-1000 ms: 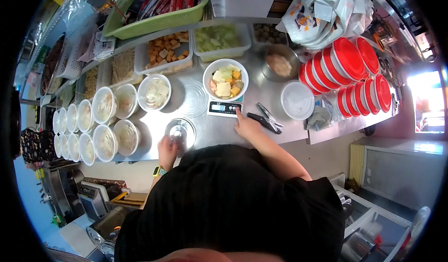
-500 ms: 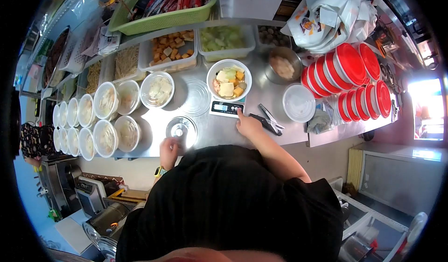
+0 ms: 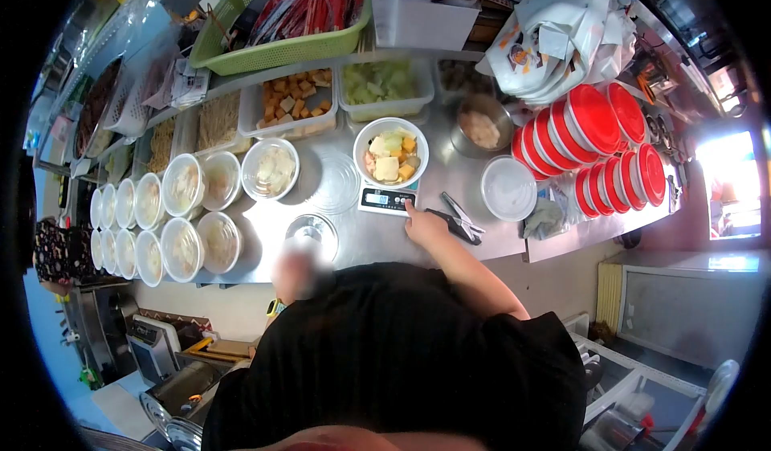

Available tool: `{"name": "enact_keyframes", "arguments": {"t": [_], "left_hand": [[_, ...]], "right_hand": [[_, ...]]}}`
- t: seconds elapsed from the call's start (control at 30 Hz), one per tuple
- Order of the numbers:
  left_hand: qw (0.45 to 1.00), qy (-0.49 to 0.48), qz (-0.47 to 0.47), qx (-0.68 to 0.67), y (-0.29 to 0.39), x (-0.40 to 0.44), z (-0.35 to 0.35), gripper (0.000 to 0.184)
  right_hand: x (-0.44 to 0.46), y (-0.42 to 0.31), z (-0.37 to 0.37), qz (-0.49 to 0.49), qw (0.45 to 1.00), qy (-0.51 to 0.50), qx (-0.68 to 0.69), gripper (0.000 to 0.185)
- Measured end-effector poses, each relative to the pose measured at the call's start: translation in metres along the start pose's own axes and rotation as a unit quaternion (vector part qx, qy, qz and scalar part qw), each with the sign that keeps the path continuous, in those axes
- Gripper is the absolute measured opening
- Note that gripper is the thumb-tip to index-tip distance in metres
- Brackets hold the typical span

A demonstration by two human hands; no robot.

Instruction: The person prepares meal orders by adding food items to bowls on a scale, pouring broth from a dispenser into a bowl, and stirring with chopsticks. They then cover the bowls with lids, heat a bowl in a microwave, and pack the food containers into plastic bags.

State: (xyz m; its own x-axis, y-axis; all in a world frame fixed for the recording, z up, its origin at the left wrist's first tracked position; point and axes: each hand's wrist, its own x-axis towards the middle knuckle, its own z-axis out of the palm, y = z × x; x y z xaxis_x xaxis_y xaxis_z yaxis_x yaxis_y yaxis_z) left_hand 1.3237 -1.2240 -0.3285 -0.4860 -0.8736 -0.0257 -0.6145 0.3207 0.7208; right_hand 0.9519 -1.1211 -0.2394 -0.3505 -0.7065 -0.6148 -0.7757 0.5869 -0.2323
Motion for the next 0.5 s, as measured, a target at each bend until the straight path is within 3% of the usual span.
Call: {"name": "enact_keyframes", "arguments": {"t": [0.17, 0.27, 0.5], "left_hand": [[1.000, 0.023, 0.010, 0.019, -0.002, -0.002, 0.006, 0.014], [0.997, 0.051, -0.037, -0.052, -0.014, -0.002, 0.017, 0.013], [0.997, 0.038, 0.048, 0.049, -0.003, -0.005, 0.004, 0.013]], "right_hand": [[0.002, 0.001, 0.001, -0.007, 1.000, 0.006, -0.014, 0.060], [-0.001, -0.002, -0.007, -0.004, 1.000, -0.003, -0.003, 0.060], [0.004, 0.009, 0.007, -0.034, 0.999, 0.039, 0.009, 0.058]]}}
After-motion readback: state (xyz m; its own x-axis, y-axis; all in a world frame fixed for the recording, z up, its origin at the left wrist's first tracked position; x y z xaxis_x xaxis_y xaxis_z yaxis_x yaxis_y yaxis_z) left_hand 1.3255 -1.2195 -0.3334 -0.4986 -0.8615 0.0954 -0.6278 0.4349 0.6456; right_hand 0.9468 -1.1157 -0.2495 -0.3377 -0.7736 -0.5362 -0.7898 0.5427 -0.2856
